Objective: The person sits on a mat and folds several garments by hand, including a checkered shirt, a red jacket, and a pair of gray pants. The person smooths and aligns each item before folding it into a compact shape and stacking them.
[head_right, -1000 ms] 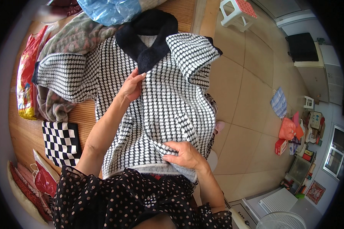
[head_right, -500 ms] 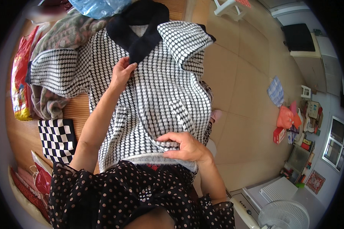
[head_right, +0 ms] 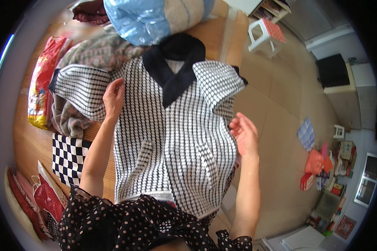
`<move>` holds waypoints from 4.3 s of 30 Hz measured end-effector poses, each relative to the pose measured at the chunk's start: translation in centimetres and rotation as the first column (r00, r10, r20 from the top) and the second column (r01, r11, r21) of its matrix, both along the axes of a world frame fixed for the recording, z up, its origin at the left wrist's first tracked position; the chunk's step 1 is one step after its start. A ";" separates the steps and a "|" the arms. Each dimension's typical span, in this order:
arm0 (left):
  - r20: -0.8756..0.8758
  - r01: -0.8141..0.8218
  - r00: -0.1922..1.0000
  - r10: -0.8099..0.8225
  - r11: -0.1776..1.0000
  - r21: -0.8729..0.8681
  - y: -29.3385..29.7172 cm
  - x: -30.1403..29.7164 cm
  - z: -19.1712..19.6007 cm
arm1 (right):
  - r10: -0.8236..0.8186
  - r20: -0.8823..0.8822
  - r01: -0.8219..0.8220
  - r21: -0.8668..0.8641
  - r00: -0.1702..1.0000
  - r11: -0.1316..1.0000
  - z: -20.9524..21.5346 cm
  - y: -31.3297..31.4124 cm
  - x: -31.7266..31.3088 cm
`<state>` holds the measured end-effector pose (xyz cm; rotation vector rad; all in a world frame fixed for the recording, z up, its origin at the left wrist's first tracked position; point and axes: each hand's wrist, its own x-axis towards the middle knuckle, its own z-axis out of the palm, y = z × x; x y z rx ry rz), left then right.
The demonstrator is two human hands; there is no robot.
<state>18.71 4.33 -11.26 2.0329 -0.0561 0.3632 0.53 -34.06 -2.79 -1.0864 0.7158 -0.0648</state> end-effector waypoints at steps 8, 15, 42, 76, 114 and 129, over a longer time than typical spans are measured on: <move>0.171 0.194 0.946 -0.277 0.901 0.389 -1.1 8.7 1.0 | -0.046 -0.190 -0.059 -0.512 0.981 0.857 -8.5 -6.0 9.1; -0.104 0.194 0.980 -0.167 0.738 0.647 -5.8 12.0 0.4 | 0.054 -0.521 -0.377 -0.538 0.852 0.754 -7.8 -0.5 10.1; -0.478 0.641 0.749 -0.460 0.687 0.343 -5.9 3.0 1.6 | 0.082 -0.288 -0.272 -0.718 0.954 0.640 -7.5 1.0 5.7; -0.070 0.585 0.761 -0.645 0.637 0.502 2.5 -7.3 0.6 | 0.494 -0.199 -0.475 -0.699 0.847 0.534 -3.8 1.8 4.1; -0.502 0.611 0.648 -0.573 0.785 -0.106 3.9 -19.4 6.7 | 0.899 -0.218 -0.565 -0.824 0.379 0.038 1.7 13.1 -8.1; -0.439 0.485 0.719 -0.539 0.842 -0.239 -7.9 -10.2 1.5 | 0.272 -0.072 -0.194 -0.870 0.959 0.452 -0.7 5.3 -15.8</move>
